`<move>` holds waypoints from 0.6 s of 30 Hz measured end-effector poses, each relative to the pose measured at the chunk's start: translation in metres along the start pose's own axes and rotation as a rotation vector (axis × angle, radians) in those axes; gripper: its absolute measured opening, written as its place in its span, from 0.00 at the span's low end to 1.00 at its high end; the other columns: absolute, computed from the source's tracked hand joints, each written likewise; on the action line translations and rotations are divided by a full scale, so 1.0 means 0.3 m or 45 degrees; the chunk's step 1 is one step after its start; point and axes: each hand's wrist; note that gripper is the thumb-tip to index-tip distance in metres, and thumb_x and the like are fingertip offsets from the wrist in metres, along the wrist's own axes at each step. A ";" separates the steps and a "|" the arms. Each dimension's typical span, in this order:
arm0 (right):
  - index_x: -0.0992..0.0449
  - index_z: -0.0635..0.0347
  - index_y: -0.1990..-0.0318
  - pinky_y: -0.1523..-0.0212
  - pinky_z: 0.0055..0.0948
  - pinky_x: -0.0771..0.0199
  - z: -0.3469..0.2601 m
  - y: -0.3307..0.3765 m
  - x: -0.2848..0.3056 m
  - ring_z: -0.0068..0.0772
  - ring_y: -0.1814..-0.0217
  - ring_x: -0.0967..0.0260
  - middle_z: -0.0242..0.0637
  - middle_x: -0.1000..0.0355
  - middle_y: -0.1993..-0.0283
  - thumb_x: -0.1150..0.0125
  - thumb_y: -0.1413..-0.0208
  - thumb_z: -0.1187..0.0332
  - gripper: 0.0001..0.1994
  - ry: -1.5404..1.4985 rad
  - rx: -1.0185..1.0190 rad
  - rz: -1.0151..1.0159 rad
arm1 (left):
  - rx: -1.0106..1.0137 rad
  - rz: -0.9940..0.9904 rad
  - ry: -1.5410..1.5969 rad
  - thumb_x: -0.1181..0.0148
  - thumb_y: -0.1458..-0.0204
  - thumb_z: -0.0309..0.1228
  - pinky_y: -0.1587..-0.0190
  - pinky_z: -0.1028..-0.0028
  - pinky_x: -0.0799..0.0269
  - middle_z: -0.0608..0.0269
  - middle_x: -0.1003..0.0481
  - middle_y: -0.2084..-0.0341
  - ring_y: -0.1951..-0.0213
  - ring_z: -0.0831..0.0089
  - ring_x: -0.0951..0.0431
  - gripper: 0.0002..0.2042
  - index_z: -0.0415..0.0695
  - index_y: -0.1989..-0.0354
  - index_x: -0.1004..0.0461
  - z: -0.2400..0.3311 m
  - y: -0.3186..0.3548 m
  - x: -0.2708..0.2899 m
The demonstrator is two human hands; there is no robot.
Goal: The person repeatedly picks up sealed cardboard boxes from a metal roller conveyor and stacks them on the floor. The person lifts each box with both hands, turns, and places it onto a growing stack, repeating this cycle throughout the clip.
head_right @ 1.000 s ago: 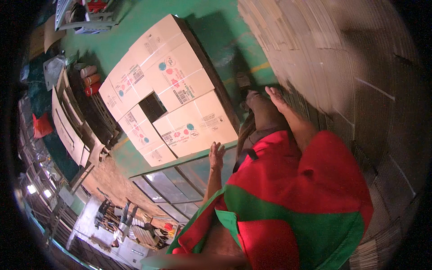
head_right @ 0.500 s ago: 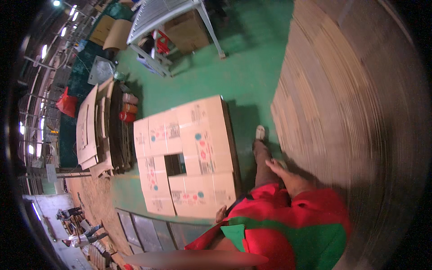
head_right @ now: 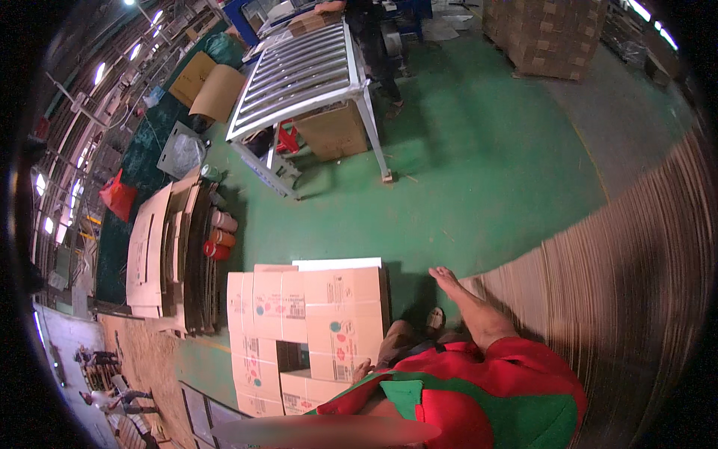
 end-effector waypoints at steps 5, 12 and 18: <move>0.40 0.62 0.34 0.36 0.39 0.41 -0.198 -0.227 0.000 0.39 0.32 0.45 0.41 0.41 0.32 0.41 0.43 0.40 0.40 0.110 0.096 -0.055 | 0.014 -0.049 -0.134 0.41 0.43 0.51 0.53 0.60 0.27 0.45 0.32 0.45 0.52 0.54 0.25 0.36 0.38 0.34 0.41 0.287 -0.214 -0.115; 0.40 0.68 0.33 0.33 0.43 0.40 -0.261 -0.364 0.255 0.46 0.27 0.45 0.46 0.42 0.28 0.40 0.45 0.40 0.44 0.197 -0.031 0.244 | -0.204 0.010 -0.086 0.37 0.46 0.52 0.65 0.67 0.28 0.57 0.28 0.66 0.64 0.65 0.25 0.35 0.34 0.41 0.34 0.906 -0.539 -0.195; 0.33 0.65 0.36 0.44 0.41 0.31 -0.205 -0.388 0.390 0.39 0.40 0.33 0.47 0.33 0.37 0.42 0.44 0.38 0.40 -0.100 -0.393 0.478 | -0.728 0.034 -0.507 0.38 0.45 0.52 0.58 0.67 0.24 0.47 0.23 0.59 0.61 0.60 0.21 0.36 0.29 0.41 0.33 1.680 -0.747 -0.330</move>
Point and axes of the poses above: each hand's wrist, its own y-axis away from the middle knuckle, its own x-axis out of the back of the hand, z = x × y
